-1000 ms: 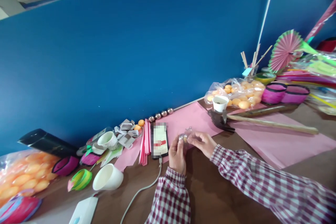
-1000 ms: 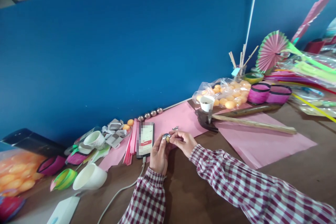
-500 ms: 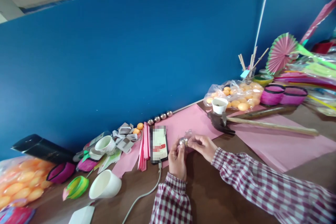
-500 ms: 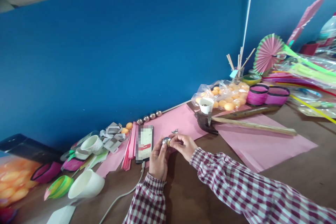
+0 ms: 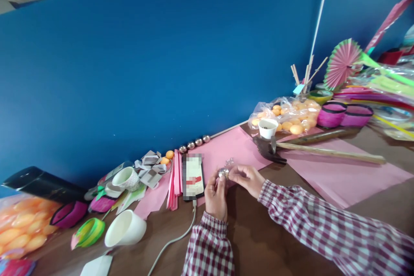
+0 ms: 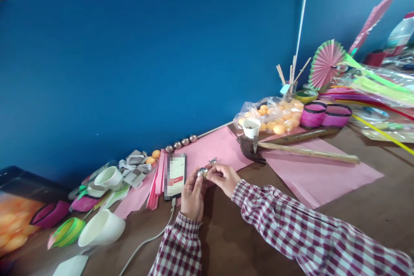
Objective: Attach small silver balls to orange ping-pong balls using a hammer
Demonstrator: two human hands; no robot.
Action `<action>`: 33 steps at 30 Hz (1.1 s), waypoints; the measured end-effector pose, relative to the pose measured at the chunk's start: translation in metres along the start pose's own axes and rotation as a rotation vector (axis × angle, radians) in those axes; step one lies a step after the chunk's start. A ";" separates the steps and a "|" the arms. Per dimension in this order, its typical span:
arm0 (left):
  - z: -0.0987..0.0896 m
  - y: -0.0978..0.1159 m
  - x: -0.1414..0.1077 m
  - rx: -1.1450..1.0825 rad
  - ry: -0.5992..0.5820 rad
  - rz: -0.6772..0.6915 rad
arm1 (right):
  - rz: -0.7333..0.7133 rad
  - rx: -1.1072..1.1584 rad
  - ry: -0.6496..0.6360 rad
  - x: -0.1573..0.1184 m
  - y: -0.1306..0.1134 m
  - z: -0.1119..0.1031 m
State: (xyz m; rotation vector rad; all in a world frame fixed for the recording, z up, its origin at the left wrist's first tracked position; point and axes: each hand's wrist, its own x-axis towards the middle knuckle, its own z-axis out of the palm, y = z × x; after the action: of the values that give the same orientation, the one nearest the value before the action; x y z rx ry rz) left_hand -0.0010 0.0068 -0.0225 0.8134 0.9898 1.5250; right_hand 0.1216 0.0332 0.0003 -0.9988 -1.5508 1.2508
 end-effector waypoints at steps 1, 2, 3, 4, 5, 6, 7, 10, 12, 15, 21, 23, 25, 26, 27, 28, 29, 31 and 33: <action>0.000 0.000 0.000 -0.001 -0.002 0.001 | 0.003 -0.002 -0.002 0.000 0.000 0.000; 0.000 0.000 0.000 -0.004 -0.004 0.005 | 0.006 -0.001 -0.004 0.000 0.000 0.000; 0.000 0.000 0.000 -0.008 -0.008 0.010 | 0.006 0.002 -0.005 0.000 -0.001 0.000; 0.000 0.000 0.000 -0.012 -0.014 0.015 | 0.003 0.007 -0.007 0.000 -0.001 -0.001; 0.000 0.000 0.000 -0.015 -0.019 0.020 | -0.001 0.014 -0.010 0.000 -0.002 -0.001; 0.000 0.000 0.000 -0.016 -0.023 0.025 | -0.005 0.021 -0.013 0.000 -0.002 -0.001; 0.000 0.000 0.000 -0.016 -0.027 0.028 | -0.008 0.027 -0.015 0.000 -0.002 -0.001; 0.000 0.000 0.000 -0.011 -0.038 0.035 | 0.005 0.040 -0.012 0.000 -0.004 0.000; 0.000 -0.001 0.001 -0.013 -0.041 0.038 | 0.020 0.049 -0.007 0.000 -0.006 0.000; 0.000 -0.001 0.001 -0.013 -0.034 0.032 | 0.027 0.063 -0.007 0.000 -0.008 0.000; 0.001 0.001 0.000 0.007 -0.018 0.020 | 0.038 0.072 -0.021 0.000 -0.007 0.000; 0.000 0.001 0.000 0.007 -0.012 0.023 | 0.021 0.069 -0.023 0.000 -0.006 0.000; 0.000 0.000 0.000 0.006 -0.010 0.025 | 0.010 0.070 -0.028 0.001 -0.004 -0.001; 0.000 -0.001 0.000 0.009 -0.009 0.028 | 0.006 0.071 -0.030 0.001 -0.003 -0.001; -0.001 -0.001 0.000 0.015 -0.010 0.030 | 0.003 0.072 -0.031 0.001 -0.002 -0.001; -0.001 -0.001 0.001 0.021 -0.012 0.033 | 0.001 0.070 -0.031 0.001 -0.001 -0.001; -0.001 -0.002 0.001 0.028 -0.014 0.039 | -0.002 0.064 -0.030 0.001 -0.001 -0.001; -0.002 -0.002 0.001 0.046 -0.014 0.054 | -0.004 0.047 -0.027 0.001 -0.001 -0.001; -0.002 -0.002 0.001 0.063 -0.016 0.066 | 0.011 0.029 -0.030 0.001 -0.001 -0.002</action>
State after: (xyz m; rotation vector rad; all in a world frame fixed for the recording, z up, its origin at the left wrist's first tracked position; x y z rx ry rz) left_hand -0.0025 0.0072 -0.0252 0.9090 1.0121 1.5483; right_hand 0.1229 0.0340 0.0020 -0.9750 -1.5474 1.2977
